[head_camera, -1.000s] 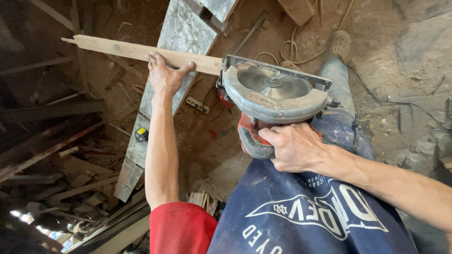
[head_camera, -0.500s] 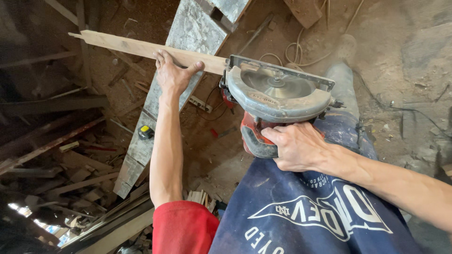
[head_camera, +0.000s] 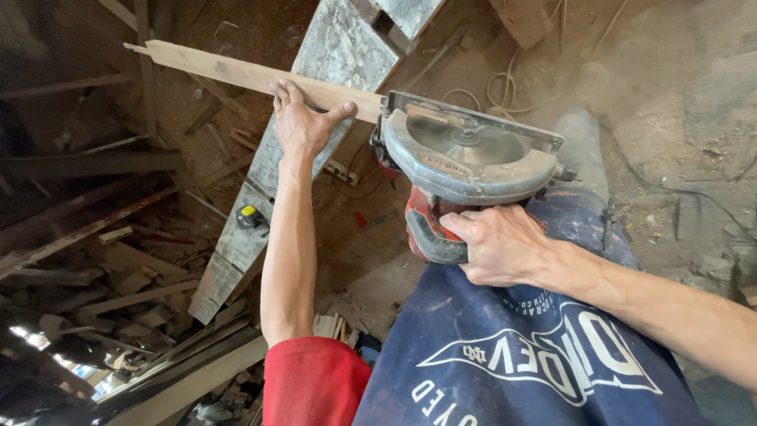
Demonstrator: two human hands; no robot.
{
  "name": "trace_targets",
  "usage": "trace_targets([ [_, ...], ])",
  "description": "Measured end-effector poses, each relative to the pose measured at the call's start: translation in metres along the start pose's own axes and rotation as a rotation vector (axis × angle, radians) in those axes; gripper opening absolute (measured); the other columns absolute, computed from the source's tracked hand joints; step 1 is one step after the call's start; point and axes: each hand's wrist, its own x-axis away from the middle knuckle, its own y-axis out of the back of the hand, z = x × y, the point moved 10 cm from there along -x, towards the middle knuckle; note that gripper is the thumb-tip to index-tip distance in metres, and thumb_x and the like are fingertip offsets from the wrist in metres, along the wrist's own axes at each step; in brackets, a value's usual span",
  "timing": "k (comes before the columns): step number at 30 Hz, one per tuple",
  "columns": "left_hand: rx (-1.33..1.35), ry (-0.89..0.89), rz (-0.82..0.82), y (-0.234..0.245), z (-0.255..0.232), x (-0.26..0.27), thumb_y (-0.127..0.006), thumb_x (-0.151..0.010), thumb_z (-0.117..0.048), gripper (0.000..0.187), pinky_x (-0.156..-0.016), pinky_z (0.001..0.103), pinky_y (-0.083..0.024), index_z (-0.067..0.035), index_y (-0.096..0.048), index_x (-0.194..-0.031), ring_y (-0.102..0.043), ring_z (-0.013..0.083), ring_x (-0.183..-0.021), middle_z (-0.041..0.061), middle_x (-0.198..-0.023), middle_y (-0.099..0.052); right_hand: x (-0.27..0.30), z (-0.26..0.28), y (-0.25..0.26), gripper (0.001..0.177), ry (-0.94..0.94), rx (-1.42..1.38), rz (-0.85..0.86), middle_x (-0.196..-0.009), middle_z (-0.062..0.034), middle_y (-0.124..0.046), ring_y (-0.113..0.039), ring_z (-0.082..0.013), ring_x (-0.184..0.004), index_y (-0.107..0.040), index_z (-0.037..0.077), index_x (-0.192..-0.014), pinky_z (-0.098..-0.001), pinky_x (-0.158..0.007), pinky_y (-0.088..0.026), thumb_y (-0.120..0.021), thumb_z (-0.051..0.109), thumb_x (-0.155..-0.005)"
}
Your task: The person retrieves a wooden plank and a tape measure from a shelf, then measures and marks the plank. They use a circular saw to cut the plank to size, then measure and cut a second plank. The person places the cut pieces on a workbench.
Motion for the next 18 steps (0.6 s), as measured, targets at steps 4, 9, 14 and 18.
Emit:
trace_targets([
  [4,-0.020,-0.014,-0.006,0.003,0.000,0.000,-0.071,-0.060,-0.093,0.151,-0.121,0.047,-0.030,0.012,-0.020,-0.155,-0.023,0.0470,-0.151,0.036,-0.162,-0.018,-0.006,0.004,0.001,0.043,0.026,-0.004,-0.015,-0.079,-0.0140,-0.072,-0.070,-0.0392,-0.072,-0.065,0.005,-0.096,-0.0513,-0.059,-0.054,-0.079,0.016,-0.058],
  [9,-0.029,-0.032,-0.042,0.007,0.004,-0.004,-0.072,-0.064,-0.089,0.142,-0.117,0.047,-0.035,0.011,-0.027,-0.154,-0.032,0.0470,-0.148,0.035,-0.161,-0.025,-0.013,0.004,-0.002,0.042,0.033,-0.008,-0.008,-0.080,-0.0138,-0.072,-0.070,-0.0387,-0.072,-0.066,0.005,-0.100,-0.0510,-0.060,-0.055,-0.077,0.013,-0.060],
  [14,-0.023,-0.052,-0.057,0.006,0.007,-0.006,-0.072,-0.068,-0.087,0.137,-0.114,0.047,-0.039,0.012,-0.029,-0.153,-0.035,0.0466,-0.146,0.037,-0.158,-0.027,-0.020,0.002,-0.006,0.051,0.013,-0.014,0.021,-0.082,-0.0150,-0.073,-0.070,-0.0396,-0.072,-0.065,0.004,-0.108,-0.0509,-0.060,-0.055,-0.075,0.011,-0.059],
  [18,-0.027,-0.035,-0.053,0.004,0.010,-0.008,-0.071,-0.070,-0.086,0.134,-0.114,0.046,-0.039,0.012,-0.030,-0.153,-0.036,0.0471,-0.144,0.037,-0.157,-0.029,-0.027,0.005,-0.005,0.055,0.036,-0.004,0.017,-0.085,-0.0164,-0.073,-0.070,-0.0402,-0.073,-0.065,0.003,-0.113,-0.0509,-0.062,-0.055,-0.073,0.010,-0.059],
])
